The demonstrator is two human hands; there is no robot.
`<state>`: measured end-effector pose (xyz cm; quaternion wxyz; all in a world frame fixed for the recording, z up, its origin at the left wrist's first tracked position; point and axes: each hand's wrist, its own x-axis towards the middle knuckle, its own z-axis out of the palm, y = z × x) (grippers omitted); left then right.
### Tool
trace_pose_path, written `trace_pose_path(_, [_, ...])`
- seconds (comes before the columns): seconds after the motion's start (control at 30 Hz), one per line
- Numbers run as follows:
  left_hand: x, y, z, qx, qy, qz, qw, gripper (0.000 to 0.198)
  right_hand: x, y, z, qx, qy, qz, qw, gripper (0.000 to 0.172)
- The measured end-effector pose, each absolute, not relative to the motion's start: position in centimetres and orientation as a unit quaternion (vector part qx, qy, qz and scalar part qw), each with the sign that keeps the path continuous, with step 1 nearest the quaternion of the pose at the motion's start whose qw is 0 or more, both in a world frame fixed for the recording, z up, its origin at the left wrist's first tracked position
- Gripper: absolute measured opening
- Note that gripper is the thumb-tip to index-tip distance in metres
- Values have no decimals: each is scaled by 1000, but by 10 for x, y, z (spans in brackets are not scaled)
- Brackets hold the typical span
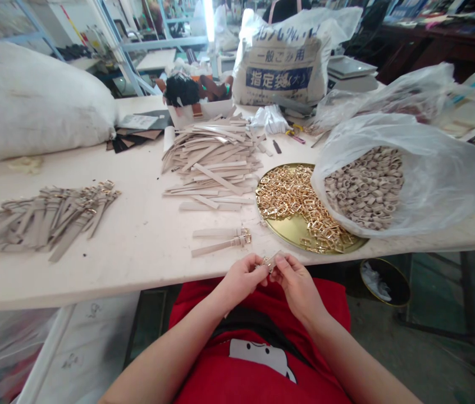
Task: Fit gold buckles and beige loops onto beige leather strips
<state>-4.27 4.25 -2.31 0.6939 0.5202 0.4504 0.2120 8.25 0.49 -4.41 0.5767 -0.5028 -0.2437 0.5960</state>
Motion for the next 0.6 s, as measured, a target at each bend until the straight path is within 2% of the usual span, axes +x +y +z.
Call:
trace_pose_path(0.27, [-41,40,-19,522,470,200,683,16,81,8,-48,-505,-239,600,573,27])
trace_pose_path(0.4, [-40,39,-16,531,465,209,677,16,83,10,-43,-459,-216,656,559,28])
trace_pose_path(0.6, [-41,37,-17,532,463,217,675,17,89,11,-35,-405,-229,715,521,15])
